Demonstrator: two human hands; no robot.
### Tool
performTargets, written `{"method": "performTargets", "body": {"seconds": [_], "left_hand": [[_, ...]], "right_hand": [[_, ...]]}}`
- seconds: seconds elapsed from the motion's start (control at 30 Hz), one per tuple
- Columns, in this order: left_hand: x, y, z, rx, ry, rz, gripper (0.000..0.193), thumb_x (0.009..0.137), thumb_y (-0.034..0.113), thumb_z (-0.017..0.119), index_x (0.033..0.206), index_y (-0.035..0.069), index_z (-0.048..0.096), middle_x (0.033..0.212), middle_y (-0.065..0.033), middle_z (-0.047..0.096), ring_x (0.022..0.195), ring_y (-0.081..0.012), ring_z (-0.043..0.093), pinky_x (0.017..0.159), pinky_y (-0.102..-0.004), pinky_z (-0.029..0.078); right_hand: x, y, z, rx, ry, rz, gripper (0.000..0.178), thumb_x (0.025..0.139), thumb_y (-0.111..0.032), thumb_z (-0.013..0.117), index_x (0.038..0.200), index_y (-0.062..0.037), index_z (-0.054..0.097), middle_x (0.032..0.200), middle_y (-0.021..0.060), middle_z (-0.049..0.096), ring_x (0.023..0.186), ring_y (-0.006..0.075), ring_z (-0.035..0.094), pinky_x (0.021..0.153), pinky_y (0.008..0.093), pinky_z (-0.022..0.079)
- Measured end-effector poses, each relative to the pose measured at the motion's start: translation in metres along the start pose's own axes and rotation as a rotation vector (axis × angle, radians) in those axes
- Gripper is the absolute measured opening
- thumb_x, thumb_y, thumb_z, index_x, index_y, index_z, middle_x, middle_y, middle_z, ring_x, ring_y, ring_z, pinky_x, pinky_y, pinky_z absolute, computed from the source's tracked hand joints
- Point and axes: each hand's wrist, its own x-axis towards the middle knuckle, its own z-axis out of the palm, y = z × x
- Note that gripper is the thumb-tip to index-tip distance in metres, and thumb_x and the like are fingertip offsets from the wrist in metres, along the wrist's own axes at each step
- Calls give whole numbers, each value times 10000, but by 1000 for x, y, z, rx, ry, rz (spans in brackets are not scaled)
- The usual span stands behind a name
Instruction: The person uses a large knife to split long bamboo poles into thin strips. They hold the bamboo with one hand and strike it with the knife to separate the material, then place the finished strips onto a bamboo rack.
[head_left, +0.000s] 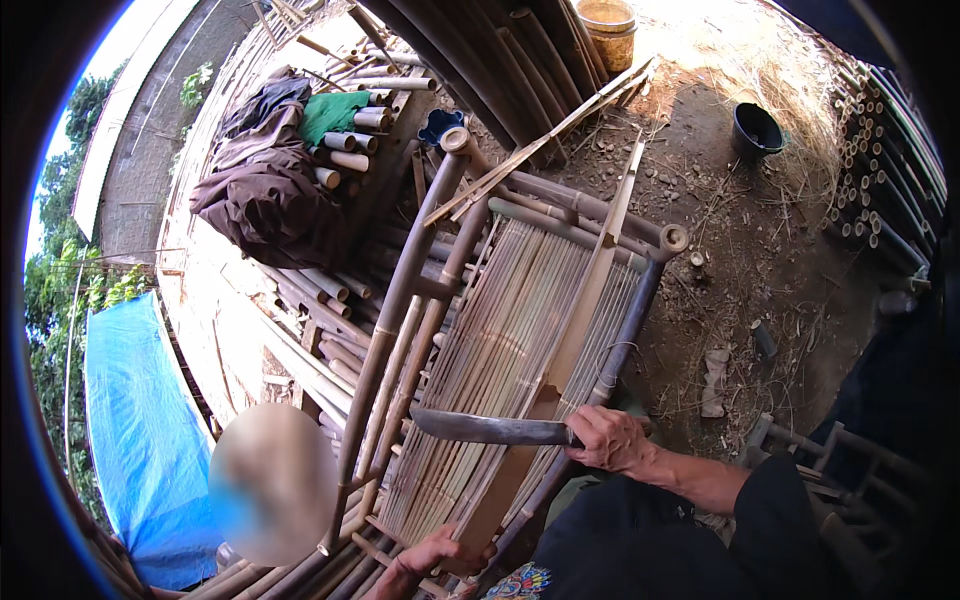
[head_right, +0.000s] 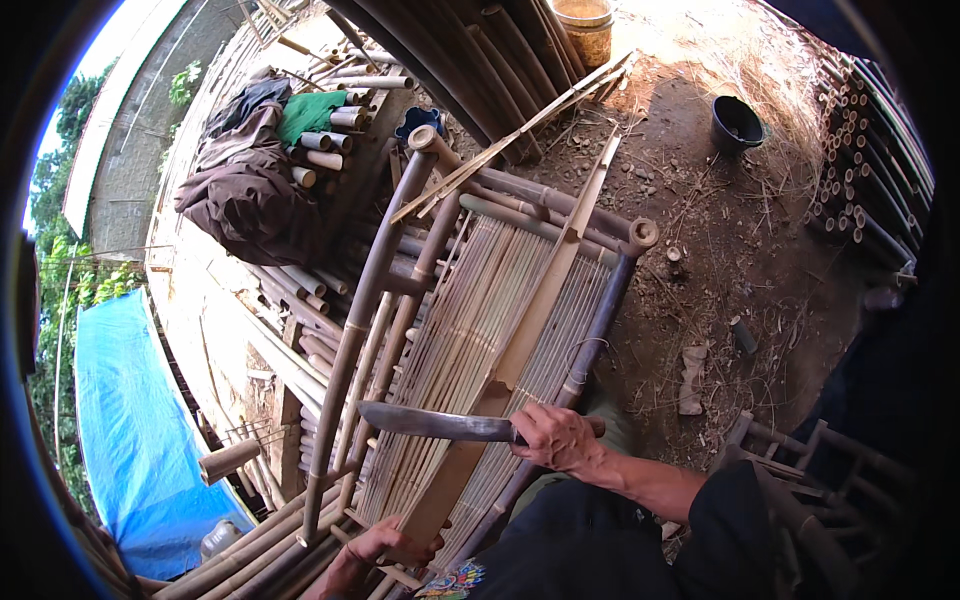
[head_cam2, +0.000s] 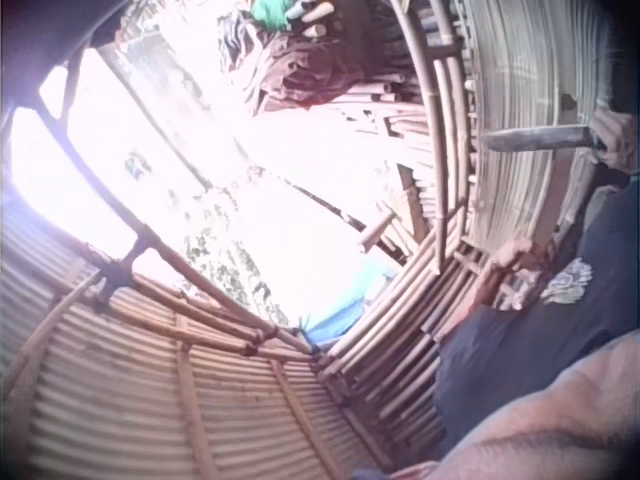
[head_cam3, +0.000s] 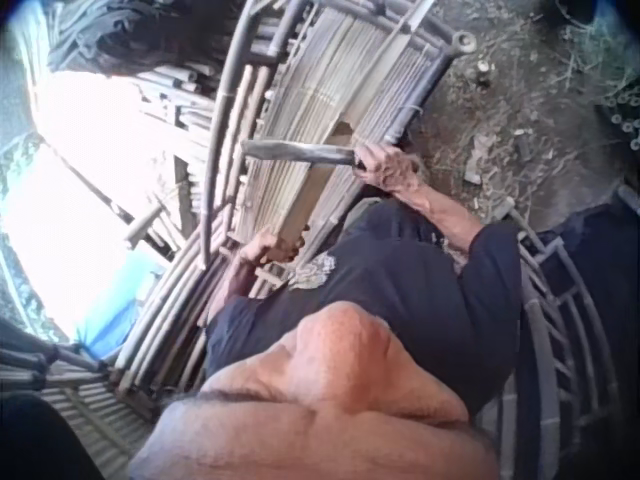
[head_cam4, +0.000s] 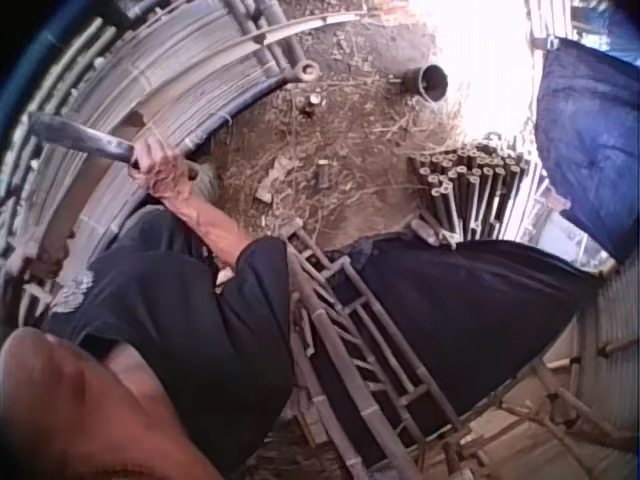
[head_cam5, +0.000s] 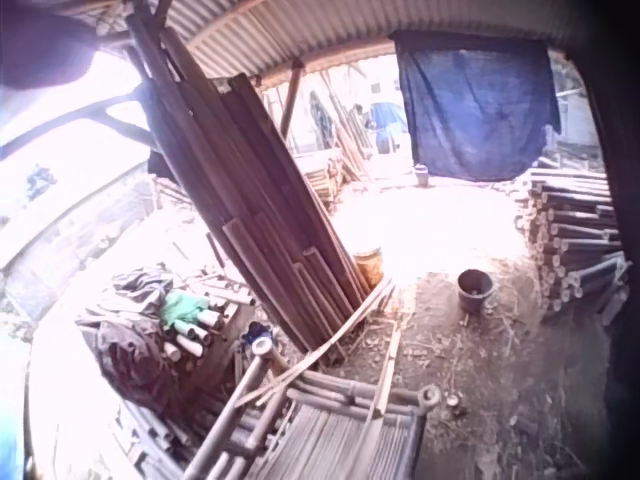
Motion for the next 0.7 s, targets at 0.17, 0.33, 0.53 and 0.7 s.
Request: {"method": "performTargets", "body": {"seconds": [0.17, 0.33, 0.53, 0.7], "left_hand": [[-58, -147, -18, -58, -41, 149, 599, 694, 245, 640, 1218, -13, 508, 1073, -97, 606, 875, -150, 595, 771, -264, 490], [-119, -229, -11, 32, 68, 104, 689, 714, 284, 691, 1283, -40, 476, 1023, -65, 591, 891, -140, 553, 725, -246, 451], [-165, -267, 32, -99, 321, 142, 573, 775, 213, 655, 1271, -33, 507, 925, -48, 588, 803, -123, 550, 655, -248, 444], [-172, -276, 97, -382, 713, 295, 480, 826, 155, 624, 1261, -28, 533, 842, -33, 585, 731, -109, 547, 596, -249, 438]], "right_hand": [[-39, -3, 43, -101, 40, 2, 241, 708, -213, 695, 827, -69, 543, 694, 95, 557, 617, 286, 620, 541, 395, 517], [-51, 51, 59, -253, 51, 432, 264, 768, -262, 677, 890, -63, 551, 841, 163, 645, 776, 381, 654, 633, 460, 539], [-52, 82, 67, -317, -3, 431, 307, 771, -326, 656, 911, -70, 562, 859, 183, 651, 791, 401, 643, 702, 495, 523], [-51, 45, 76, -158, -186, 239, 257, 752, -290, 663, 857, -71, 581, 821, 160, 645, 780, 363, 648, 665, 448, 524]]}}
